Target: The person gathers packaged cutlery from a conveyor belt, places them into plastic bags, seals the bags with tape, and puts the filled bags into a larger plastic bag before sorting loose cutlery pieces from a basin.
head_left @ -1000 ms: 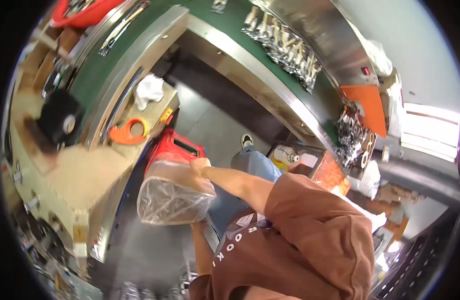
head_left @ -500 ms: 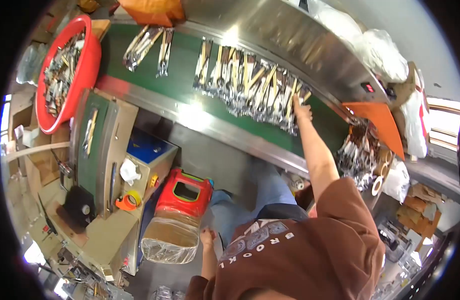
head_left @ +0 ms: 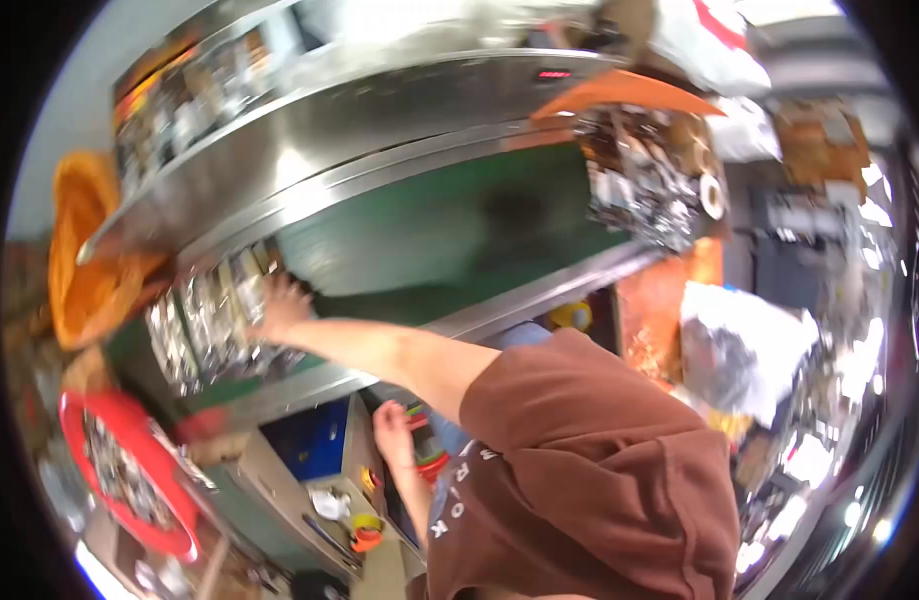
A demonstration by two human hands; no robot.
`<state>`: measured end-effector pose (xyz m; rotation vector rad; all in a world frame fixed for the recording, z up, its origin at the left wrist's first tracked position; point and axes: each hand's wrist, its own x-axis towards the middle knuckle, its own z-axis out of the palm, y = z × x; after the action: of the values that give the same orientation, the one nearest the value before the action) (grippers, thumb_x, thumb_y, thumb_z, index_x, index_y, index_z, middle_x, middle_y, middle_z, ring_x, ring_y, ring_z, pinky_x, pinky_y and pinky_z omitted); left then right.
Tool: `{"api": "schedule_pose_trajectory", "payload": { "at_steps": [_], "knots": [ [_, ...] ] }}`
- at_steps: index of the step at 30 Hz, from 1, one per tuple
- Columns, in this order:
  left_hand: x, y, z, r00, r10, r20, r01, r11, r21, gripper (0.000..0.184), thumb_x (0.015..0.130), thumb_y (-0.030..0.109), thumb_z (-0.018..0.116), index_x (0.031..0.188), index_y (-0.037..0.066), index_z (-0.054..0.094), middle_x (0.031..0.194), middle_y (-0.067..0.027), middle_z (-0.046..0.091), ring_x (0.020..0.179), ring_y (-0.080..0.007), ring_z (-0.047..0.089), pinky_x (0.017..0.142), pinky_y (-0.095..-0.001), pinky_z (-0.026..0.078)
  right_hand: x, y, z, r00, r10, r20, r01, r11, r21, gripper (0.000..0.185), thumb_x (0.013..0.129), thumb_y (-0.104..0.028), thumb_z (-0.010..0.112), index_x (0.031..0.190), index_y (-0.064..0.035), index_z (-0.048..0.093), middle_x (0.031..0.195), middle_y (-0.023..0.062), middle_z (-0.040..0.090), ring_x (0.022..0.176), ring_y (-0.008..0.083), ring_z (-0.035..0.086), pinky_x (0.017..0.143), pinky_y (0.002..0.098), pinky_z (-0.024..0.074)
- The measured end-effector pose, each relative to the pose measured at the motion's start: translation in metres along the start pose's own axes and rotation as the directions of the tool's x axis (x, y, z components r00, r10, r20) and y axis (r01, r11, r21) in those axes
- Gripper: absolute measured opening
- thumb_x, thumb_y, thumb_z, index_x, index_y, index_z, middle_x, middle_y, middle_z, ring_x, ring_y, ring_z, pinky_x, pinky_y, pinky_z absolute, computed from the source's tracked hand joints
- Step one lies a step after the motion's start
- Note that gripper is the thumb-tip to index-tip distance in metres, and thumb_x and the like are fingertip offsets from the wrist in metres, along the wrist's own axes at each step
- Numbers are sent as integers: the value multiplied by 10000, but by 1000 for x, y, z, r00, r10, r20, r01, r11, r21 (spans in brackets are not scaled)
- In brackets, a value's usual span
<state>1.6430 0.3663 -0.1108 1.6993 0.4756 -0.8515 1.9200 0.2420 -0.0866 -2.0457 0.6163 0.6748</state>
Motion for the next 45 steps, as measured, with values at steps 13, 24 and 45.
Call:
{"api": "schedule_pose_trajectory", "payload": {
  "at_steps": [13, 24, 45],
  "knots": [
    [163, 160, 161, 901, 110, 419, -234, 938, 257, 390, 913, 278, 586, 1168, -12, 528, 994, -89, 622, 842, -127, 578, 719, -251, 479, -219, 468, -432, 166, 243, -956, -141, 965, 221, 298, 759, -30, 551, 1052, -54, 602, 1042, 170, 610, 989, 311, 586, 849, 397, 476],
    [23, 235, 570, 67, -276, 959, 406, 885, 226, 484, 970, 378, 460, 1269, -3, 445, 1168, -152, 596, 973, -232, 623, 831, -363, 515, -311, 476, -458, 579, -514, -633, 241, 849, -470, 289, 666, 56, 583, 921, -63, 650, 936, 96, 635, 868, 261, 620, 726, 369, 509],
    [140, 175, 660, 878, -151, 453, -259, 646, 718, 1354, 487, 794, 684, 1350, -138, 217, 1378, -322, 321, 1302, -429, 318, 1059, -428, 308, -165, 677, -418, 769, 450, -454, -169, 828, 534, 582, 734, -424, 716, 1130, -18, 586, 1000, 187, 659, 972, 295, 641, 837, 359, 483]
  ]
}}
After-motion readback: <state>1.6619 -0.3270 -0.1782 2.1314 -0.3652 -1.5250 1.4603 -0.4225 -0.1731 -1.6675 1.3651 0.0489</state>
